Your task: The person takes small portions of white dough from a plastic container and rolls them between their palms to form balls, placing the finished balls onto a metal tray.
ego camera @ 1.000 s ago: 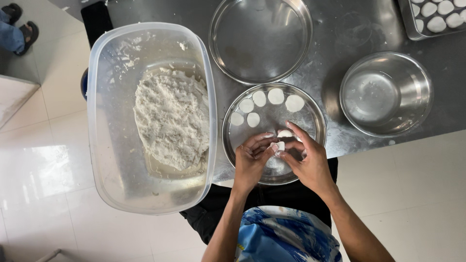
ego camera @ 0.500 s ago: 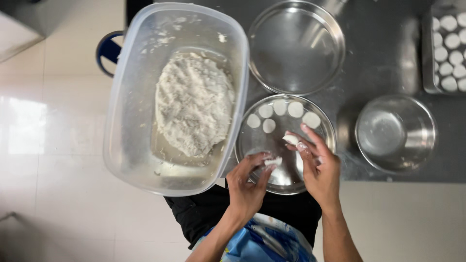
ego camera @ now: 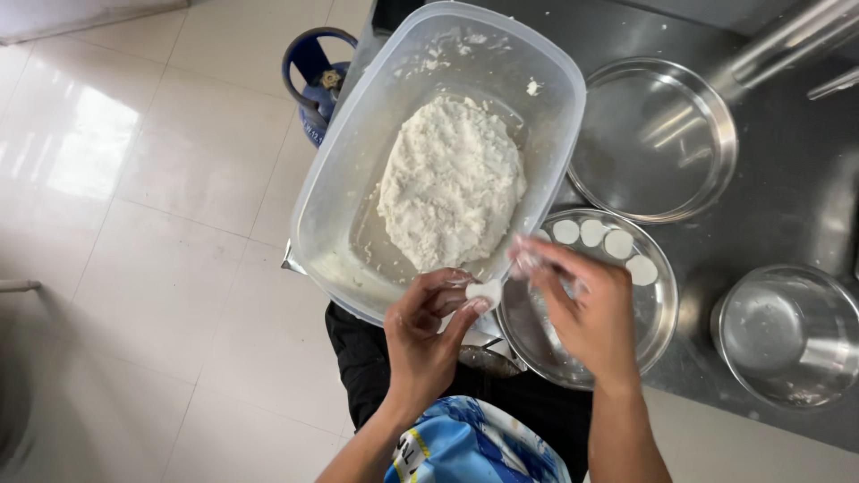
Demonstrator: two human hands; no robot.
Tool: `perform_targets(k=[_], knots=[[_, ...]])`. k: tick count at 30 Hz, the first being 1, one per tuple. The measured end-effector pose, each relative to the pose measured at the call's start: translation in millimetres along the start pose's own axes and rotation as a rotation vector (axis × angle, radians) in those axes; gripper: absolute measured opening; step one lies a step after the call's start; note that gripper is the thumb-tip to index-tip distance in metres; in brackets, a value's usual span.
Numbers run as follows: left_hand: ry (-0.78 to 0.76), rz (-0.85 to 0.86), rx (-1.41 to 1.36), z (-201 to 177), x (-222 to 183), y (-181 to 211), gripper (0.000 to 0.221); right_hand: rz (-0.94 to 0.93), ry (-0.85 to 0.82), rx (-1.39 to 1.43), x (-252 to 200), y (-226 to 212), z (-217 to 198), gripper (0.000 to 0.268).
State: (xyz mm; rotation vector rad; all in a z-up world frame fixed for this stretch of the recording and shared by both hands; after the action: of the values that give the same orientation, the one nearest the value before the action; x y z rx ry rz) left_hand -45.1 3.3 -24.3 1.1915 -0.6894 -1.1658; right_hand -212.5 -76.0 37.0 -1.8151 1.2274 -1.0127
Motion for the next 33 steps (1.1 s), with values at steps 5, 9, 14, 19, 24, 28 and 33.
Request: perform_targets(k=[5,9,14,19,24,28,33], knots=[[-0.121,0.189,0.045,30.2,7.3,16.3,0.025,0.168,0.129,0.321,-46.9,45.3,0.6,0.024],[-0.18,0.201,0.233,54.0,6.8,18.6,0.023,0.167,0.229,0.296,-63.5,62.1,-10.7,0.022],[-0.196,0.271,0.393,66.5,8.1,26.8,0.022,0.113,0.182,0.139,-60.3,54.2,-23.4,0.021],[-0.256,0.24,0.49,75.7,15.0,23.5,0.026,0.156,0.129,0.106,-60.2,61.6,-22.2,0.022],[-0.353,0.209,0.567,87.5,13.6,18.4,0.038,0.229,0.18,0.104,-62.3,76.1,-27.5,0.023],[-0.359,0.169,0.582,93.7,10.5,5.1,0.046,0.301,0.177,0.19,-70.5,84.5,-28.2,0.024],[-0.353,0.201,0.576,106.3,10.6,-9.4,0.054,0.331,0.178,0.054,-78.1,94.5,-34.0,0.028]])
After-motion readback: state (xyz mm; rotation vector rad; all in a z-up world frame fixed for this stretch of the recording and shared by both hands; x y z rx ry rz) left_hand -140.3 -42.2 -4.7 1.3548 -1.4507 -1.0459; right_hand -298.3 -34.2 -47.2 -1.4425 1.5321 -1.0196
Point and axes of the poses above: each hand's wrist, its own x-axis towards the middle knuckle, its own z-axis out of the palm, y = z × x, the point moved 9 cm from there along x, towards the middle knuckle, and after that the axes turned 4 degrees about -z, right-handed, at the moved point
